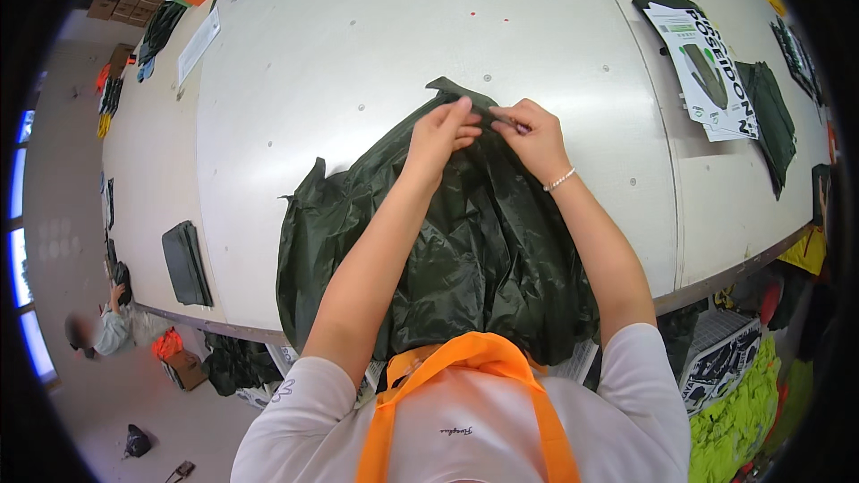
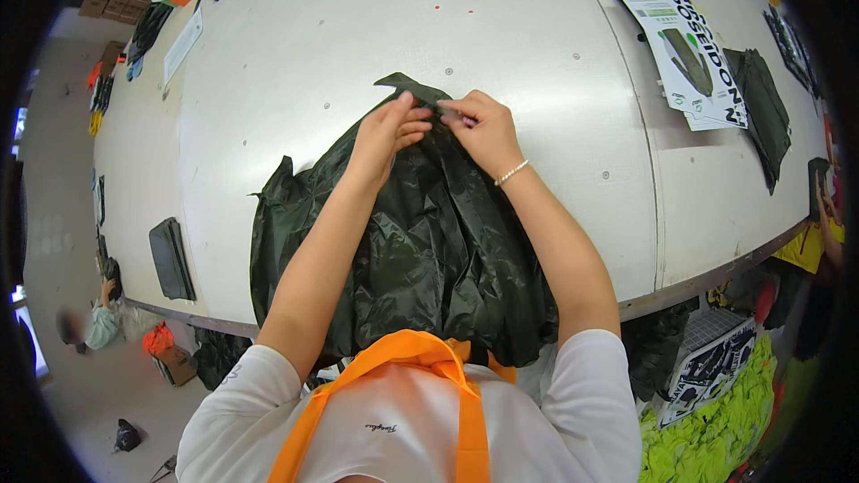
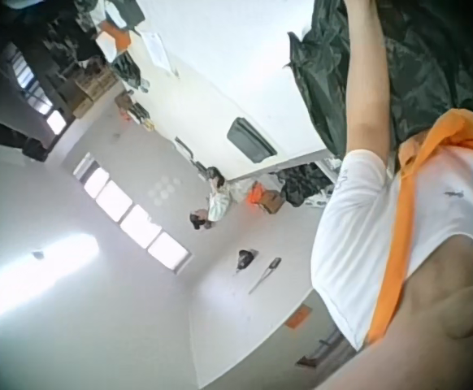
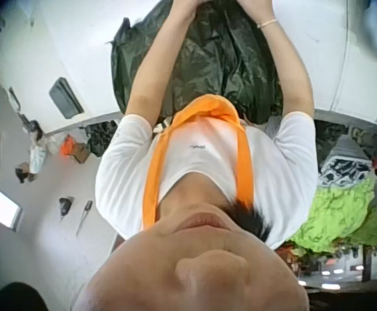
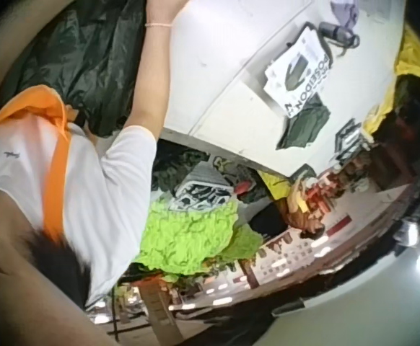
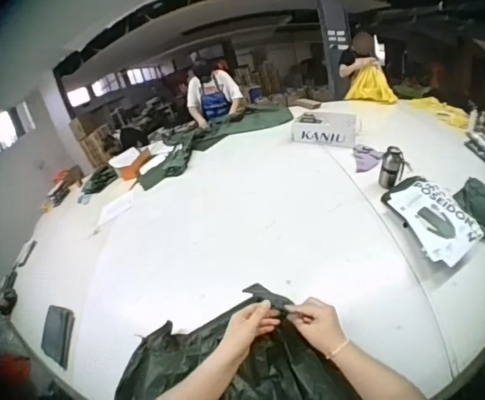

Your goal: The person folds a dark green jacket on a white table. They smooth the fabric, fold the sleeves inward, fold the sides toward the center, and then fold the jacket in half. The person handles the jacket by hand throughout the process.

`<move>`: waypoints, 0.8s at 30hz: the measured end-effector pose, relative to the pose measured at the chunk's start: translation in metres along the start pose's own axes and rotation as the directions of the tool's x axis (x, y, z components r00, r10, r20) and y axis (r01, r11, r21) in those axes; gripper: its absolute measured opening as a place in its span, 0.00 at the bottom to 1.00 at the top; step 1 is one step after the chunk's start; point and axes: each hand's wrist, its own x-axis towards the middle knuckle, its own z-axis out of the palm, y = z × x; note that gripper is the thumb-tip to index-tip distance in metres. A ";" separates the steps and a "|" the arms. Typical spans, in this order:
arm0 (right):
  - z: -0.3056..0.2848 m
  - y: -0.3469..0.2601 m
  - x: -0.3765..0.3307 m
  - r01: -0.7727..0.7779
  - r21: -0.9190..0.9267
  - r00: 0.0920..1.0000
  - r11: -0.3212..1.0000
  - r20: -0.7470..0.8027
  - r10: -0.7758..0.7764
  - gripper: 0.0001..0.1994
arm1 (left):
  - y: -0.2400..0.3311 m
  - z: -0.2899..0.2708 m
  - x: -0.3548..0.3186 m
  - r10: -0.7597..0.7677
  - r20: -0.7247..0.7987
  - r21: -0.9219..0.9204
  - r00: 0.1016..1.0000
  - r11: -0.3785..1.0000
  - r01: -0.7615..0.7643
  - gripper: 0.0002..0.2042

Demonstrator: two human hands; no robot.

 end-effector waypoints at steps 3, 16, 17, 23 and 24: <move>0.005 -0.009 -0.013 0.040 0.008 0.997 0.999 0.066 -0.041 0.15 | -0.001 -0.004 0.010 0.020 -0.039 -0.064 0.999 0.998 -0.022 0.11; -0.235 0.167 -0.091 -0.615 -0.614 0.742 0.495 -0.663 0.100 0.14 | -0.060 -0.037 -0.056 -0.303 -0.023 0.205 0.953 0.931 0.301 0.26; -0.241 0.165 -0.102 -0.640 -0.685 0.737 0.349 -0.676 0.024 0.14 | -0.068 -0.033 -0.064 -0.340 -0.044 0.214 0.939 0.915 0.342 0.27; -0.143 0.048 -0.131 -0.528 -0.243 0.840 0.814 -0.007 0.543 0.18 | -0.081 0.008 -0.070 -0.369 -0.128 0.191 0.921 0.902 0.388 0.39; -0.110 0.014 -0.145 -0.565 -0.116 0.798 0.817 0.177 0.576 0.21 | -0.083 0.018 -0.064 -0.364 -0.164 0.197 0.917 0.899 0.392 0.38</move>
